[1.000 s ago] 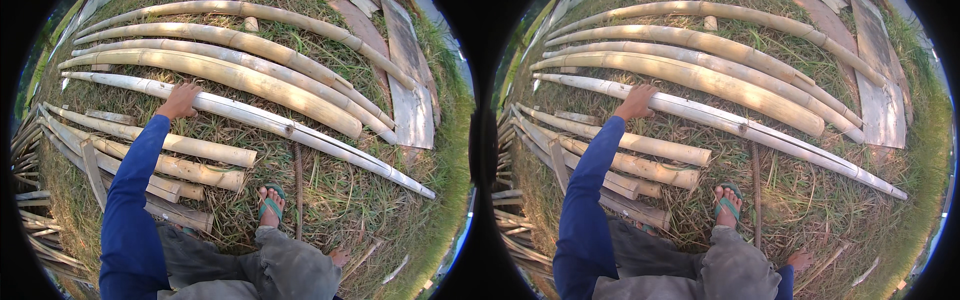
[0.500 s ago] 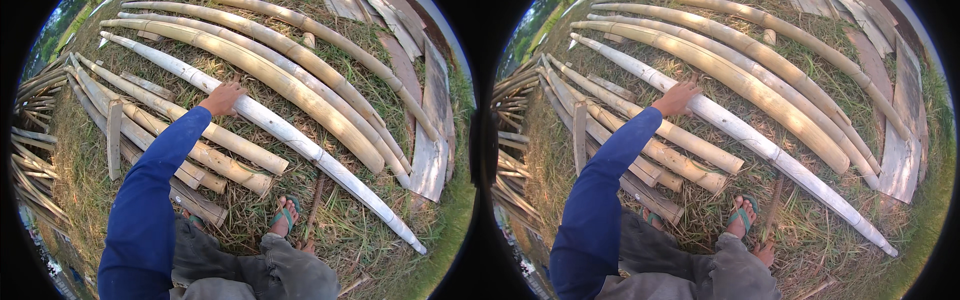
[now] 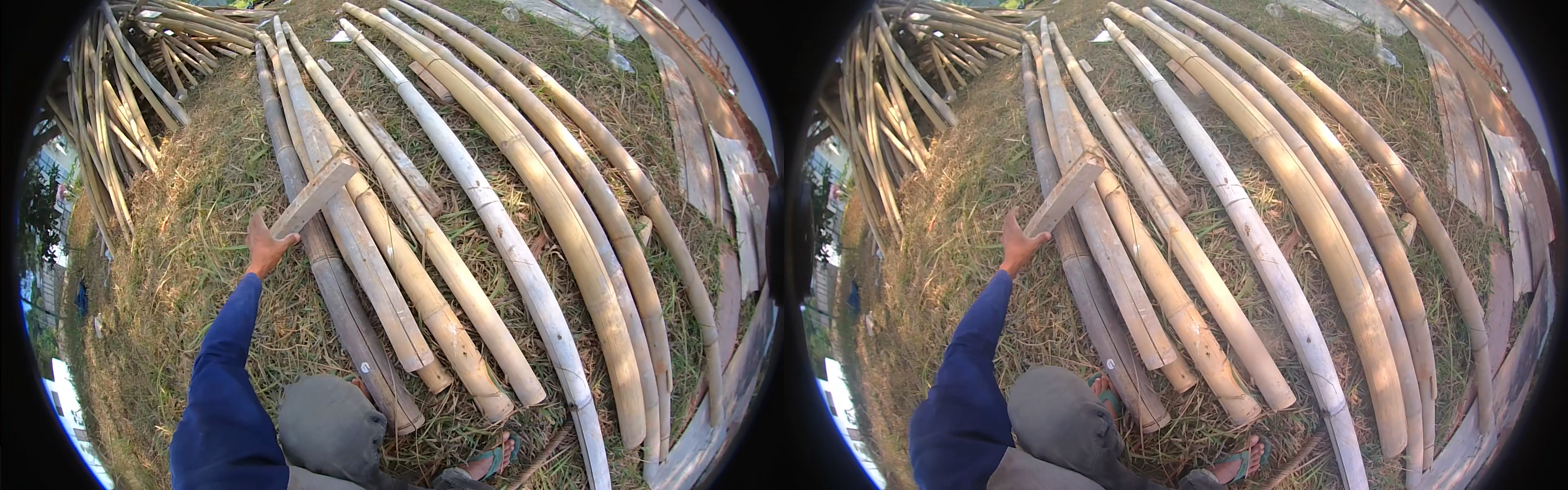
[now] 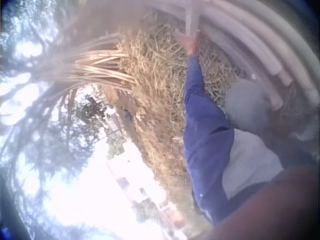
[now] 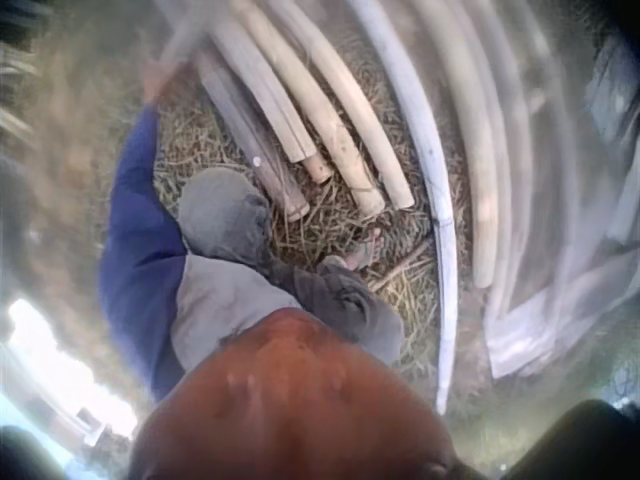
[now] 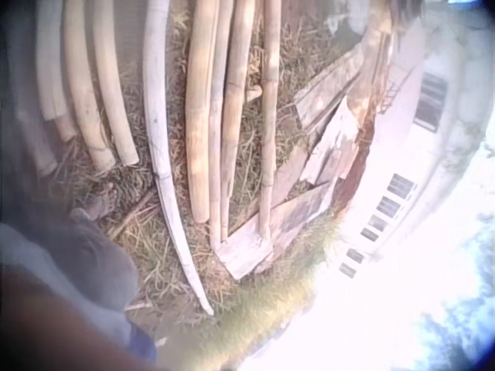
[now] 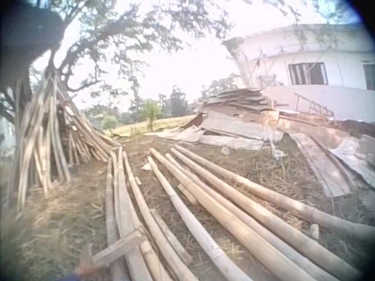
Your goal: The person moves bamboo poles by hand, then uses a metal rod and a wooden block to split the bamboo poles while standing in an outdoor grassy area.
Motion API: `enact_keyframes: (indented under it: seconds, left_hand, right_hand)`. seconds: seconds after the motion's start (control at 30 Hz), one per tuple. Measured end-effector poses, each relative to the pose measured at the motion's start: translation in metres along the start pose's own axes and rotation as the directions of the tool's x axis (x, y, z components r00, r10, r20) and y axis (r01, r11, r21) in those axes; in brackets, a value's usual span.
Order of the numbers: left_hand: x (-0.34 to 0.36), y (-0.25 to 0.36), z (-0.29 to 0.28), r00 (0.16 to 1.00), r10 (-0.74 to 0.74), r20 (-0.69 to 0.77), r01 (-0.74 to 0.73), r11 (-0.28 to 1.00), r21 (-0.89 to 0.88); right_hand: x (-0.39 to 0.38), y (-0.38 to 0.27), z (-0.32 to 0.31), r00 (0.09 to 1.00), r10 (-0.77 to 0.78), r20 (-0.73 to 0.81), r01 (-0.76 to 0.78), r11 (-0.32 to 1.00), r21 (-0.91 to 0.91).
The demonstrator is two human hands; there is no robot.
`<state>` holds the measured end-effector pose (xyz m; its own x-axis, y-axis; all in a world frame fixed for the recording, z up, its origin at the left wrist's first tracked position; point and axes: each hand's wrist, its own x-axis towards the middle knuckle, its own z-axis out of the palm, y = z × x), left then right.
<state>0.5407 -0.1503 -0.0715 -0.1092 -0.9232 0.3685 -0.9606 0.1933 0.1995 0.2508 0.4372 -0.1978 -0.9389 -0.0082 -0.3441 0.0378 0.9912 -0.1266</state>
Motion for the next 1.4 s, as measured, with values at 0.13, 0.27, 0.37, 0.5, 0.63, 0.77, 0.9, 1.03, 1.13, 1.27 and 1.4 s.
enact_keyframes:
  seconds: [0.13, 0.27, 0.37, 0.5, 0.63, 0.77, 0.9, 1.03, 1.13, 1.27, 1.4]
  left_hand:
    - [-0.009, -0.08, 0.022, 0.904, -0.027, 0.426, 0.025, 1.0, 0.01]
    - [0.006, -0.128, -0.001, 0.848, -0.017, 0.529, -0.07, 0.987, 0.144]
    - [-0.021, -0.041, -0.028, 0.791, 0.011, 0.611, -0.028, 0.999, 0.018]
    - [-0.05, -0.018, -0.152, 0.806, -0.064, 0.589, 0.127, 0.99, -0.066]
    - [-0.08, 0.03, -0.277, 0.649, -0.158, 0.744, 0.246, 0.969, -0.008]
    - [-0.145, 0.008, -0.389, 0.472, -0.292, 0.832, 0.366, 0.923, 0.117]
    - [-0.168, 0.034, -0.476, 0.337, -0.383, 0.86, 0.417, 0.88, 0.229]
    - [-0.19, 0.029, -0.527, 0.312, -0.371, 0.875, 0.44, 0.872, 0.213]
    - [-0.179, 0.057, -0.542, 0.304, -0.373, 0.877, 0.448, 0.868, 0.214]
    - [-0.185, 0.086, -0.546, 0.434, -0.318, 0.843, 0.348, 0.922, 0.168]
    - [-0.185, 0.14, -0.544, 0.476, -0.358, 0.803, 0.264, 0.93, 0.258]
  right_hand:
    - [0.002, -0.002, -0.034, 0.988, -0.038, 0.153, 0.033, 0.999, 0.034]
    - [-0.007, 0.008, -0.086, 0.912, -0.097, 0.398, 0.062, 0.993, 0.1]
    - [-0.013, 0.041, -0.176, 0.846, 0.036, 0.532, -0.124, 0.984, 0.13]
    - [-0.04, 0.067, -0.304, 0.62, 0.168, 0.766, -0.457, 0.871, 0.179]
    - [-0.057, 0.071, -0.422, 0.454, 0.247, 0.856, -0.672, 0.725, 0.148]
    - [-0.042, 0.009, -0.491, 0.196, 0.311, 0.93, -0.878, 0.478, 0.025]
    - [-0.057, 0.008, -0.543, -0.061, 0.112, 0.992, -0.974, 0.209, -0.083]
    - [-0.079, -0.049, -0.609, 0.188, 0.317, 0.93, -0.764, 0.642, -0.064]
    - [-0.086, -0.072, -0.656, 0.249, 0.307, 0.919, -0.689, 0.723, -0.055]
    - [-0.088, -0.044, -0.679, 0.634, 0.11, 0.765, -0.176, 0.984, 0.004]
    - [-0.032, 0.008, -0.629, 0.767, -0.385, 0.514, 0.39, 0.915, 0.104]
